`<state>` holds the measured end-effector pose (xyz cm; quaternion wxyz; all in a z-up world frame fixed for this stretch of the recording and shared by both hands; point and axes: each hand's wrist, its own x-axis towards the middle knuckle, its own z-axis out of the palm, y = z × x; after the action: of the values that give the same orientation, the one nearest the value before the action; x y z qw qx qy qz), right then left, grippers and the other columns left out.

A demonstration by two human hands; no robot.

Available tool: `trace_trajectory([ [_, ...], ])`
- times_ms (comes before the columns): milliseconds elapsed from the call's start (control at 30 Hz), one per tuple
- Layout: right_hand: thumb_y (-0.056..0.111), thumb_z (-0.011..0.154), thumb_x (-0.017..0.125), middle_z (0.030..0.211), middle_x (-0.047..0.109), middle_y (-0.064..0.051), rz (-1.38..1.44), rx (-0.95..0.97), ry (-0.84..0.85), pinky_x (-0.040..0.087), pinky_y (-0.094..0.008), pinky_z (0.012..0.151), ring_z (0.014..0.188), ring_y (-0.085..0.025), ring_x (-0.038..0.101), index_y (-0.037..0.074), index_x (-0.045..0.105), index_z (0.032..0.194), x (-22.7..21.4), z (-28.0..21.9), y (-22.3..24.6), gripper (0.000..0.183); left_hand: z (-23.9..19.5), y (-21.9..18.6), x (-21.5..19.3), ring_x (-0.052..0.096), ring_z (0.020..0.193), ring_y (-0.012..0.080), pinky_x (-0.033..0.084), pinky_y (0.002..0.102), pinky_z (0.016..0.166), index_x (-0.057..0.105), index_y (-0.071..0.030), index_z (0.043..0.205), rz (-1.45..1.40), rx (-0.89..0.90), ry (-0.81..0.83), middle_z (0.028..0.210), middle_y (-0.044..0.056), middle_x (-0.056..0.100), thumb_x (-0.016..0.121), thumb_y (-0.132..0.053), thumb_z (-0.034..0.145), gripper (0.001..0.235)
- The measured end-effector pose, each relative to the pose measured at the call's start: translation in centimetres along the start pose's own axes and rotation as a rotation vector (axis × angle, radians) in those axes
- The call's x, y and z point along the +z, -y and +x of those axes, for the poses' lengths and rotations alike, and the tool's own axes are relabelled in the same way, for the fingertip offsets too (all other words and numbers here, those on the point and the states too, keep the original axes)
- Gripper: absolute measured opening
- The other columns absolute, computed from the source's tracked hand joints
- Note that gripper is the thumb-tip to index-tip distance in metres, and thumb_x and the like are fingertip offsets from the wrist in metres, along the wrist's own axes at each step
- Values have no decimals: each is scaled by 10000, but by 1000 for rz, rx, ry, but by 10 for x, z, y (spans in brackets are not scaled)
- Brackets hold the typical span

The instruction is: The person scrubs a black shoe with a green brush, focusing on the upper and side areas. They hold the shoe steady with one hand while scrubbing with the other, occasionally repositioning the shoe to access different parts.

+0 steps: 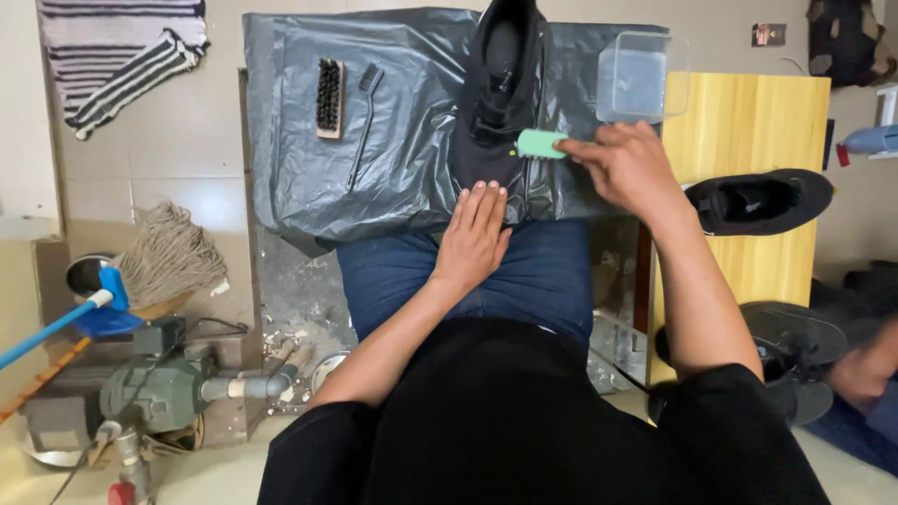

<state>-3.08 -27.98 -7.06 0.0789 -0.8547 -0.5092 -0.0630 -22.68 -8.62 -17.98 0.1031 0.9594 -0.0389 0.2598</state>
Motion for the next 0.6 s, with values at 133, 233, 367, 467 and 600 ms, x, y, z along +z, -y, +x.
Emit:
trace_trajectory([
  [133, 223, 983, 736, 772, 624, -51, 98, -52, -118, 490, -407, 745, 849, -299, 666, 296, 809, 1179, 24, 34, 32, 222, 6, -6, -9, 412, 1469, 415, 272, 542, 1274, 491, 66, 1487, 44, 2, 70, 1527, 269, 482, 635, -338, 979, 665],
  [233, 249, 1002, 667, 759, 583, -47, 164, -175, -137, 483, -410, 703, 785, -287, 637, 313, 792, 1159, 47, 44, 53, 211, 9, -11, -16, 377, 1483, 422, 238, 544, 1287, 462, 69, 1507, 156, 22, 200, 1542, 267, 459, 659, -378, 962, 732],
  [367, 210, 989, 636, 767, 550, -42, 17, -186, -124, 472, -403, 702, 738, -270, 594, 352, 774, 1194, 50, 34, 26, 285, 18, -9, -22, 423, 1445, 423, 264, 544, 1274, 472, 70, 1488, 190, 32, 263, 1485, 274, 499, 684, -396, 938, 751],
  [467, 194, 969, 636, 767, 520, -34, -107, -147, -90, 446, -395, 691, 707, -257, 554, 381, 763, 1223, 19, 25, 25, 340, 23, -9, -22, 454, 1414, 399, 276, 533, 1267, 469, 54, 1492, 170, 12, 280, 1447, 254, 524, 664, -427, 956, 746],
  [600, 252, 977, 567, 784, 513, -3, -226, -135, -76, 475, -335, 611, 710, -199, 567, 405, 724, 1233, -2, 42, 69, 336, 34, -8, -24, 494, 1344, 359, 286, 497, 1250, 484, 44, 1467, 167, -41, 267, 1367, 215, 543, 661, -491, 919, 786],
])
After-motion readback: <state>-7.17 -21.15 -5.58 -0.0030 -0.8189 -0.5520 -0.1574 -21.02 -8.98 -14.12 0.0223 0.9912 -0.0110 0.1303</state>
